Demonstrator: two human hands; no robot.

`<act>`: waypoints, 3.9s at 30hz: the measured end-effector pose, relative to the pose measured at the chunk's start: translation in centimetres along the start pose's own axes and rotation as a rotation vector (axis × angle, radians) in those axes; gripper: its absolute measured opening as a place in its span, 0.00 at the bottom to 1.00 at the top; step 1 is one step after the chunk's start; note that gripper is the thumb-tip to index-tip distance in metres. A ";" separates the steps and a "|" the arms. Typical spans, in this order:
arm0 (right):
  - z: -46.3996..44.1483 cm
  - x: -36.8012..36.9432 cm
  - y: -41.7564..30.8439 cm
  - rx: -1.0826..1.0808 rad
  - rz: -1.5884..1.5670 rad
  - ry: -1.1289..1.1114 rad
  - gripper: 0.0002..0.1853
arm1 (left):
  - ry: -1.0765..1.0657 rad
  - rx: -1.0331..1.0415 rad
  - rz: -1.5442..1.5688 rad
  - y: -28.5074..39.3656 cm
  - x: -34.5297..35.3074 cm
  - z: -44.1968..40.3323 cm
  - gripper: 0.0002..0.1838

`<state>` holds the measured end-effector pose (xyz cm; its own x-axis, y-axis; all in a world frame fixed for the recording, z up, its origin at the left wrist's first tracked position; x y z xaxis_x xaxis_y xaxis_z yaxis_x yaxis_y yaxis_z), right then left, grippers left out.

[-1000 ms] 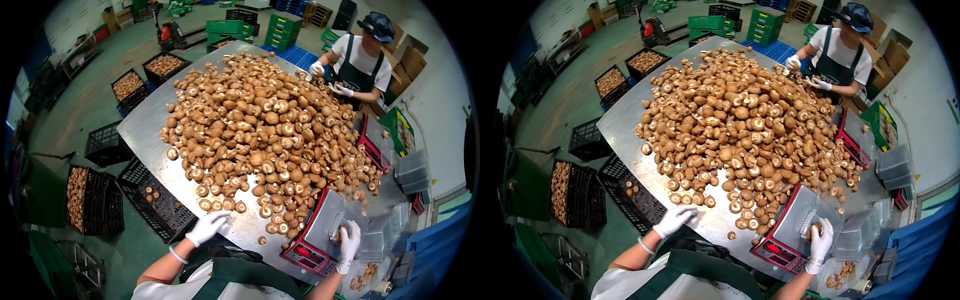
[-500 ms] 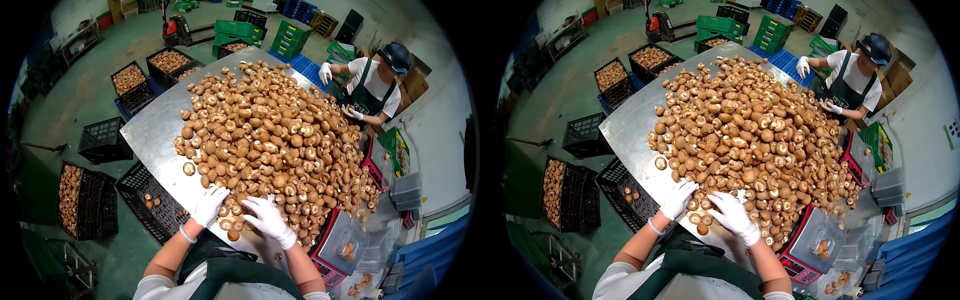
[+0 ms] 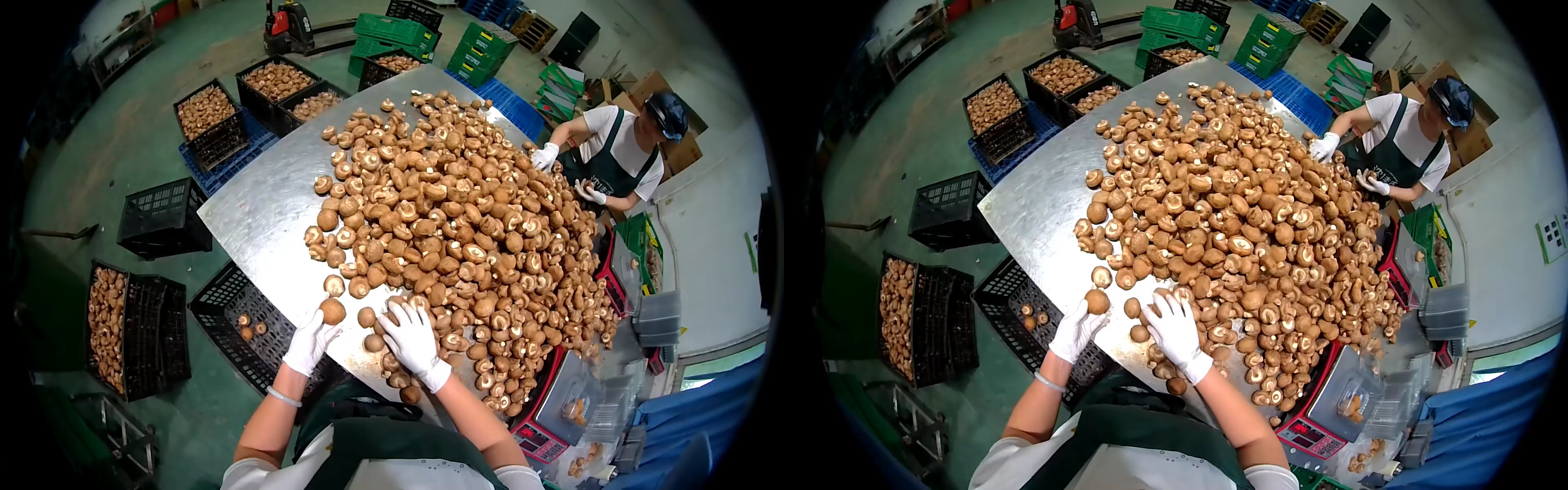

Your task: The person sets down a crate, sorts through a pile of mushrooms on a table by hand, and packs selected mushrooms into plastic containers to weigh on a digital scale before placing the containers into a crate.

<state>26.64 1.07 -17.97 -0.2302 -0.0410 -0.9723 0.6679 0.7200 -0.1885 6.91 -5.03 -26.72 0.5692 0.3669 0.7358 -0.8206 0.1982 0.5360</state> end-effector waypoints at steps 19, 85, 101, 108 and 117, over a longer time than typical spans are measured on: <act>-2.5 4.5 -1.8 -0.067 0.343 -0.210 0.27 | 0.135 -0.100 -0.097 0.0 -1.5 1.8 0.21; 32.5 -25.6 17.6 1.093 -0.101 0.765 0.39 | -0.503 -0.096 -0.779 -8.7 20.7 0.8 0.17; 27.9 -20.9 18.7 0.797 0.202 0.477 0.23 | 0.333 0.704 -1.594 5.3 10.0 -1.8 0.14; 6.6 -13.5 10.2 0.234 -0.082 0.268 0.20 | 0.184 0.978 -2.058 5.5 10.3 -10.9 0.24; -4.3 -6.4 2.8 0.118 -0.381 0.050 0.38 | 0.043 0.776 -1.610 3.2 9.7 -6.4 0.13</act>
<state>26.92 6.36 -11.64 -0.5094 -0.2539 -0.8222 0.6038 0.5753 -0.5518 9.50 4.98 -20.54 0.6940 0.2859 -0.6608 0.7039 -0.0765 0.7062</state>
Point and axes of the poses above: each hand's wrist, its own z-axis away from the middle knuckle, its own x-axis out of the palm, y = z × x, the point moved 4 cm from there along -z, towards the middle knuckle, and after that the axes turned 1 degree about y, right-handed, at the moved point
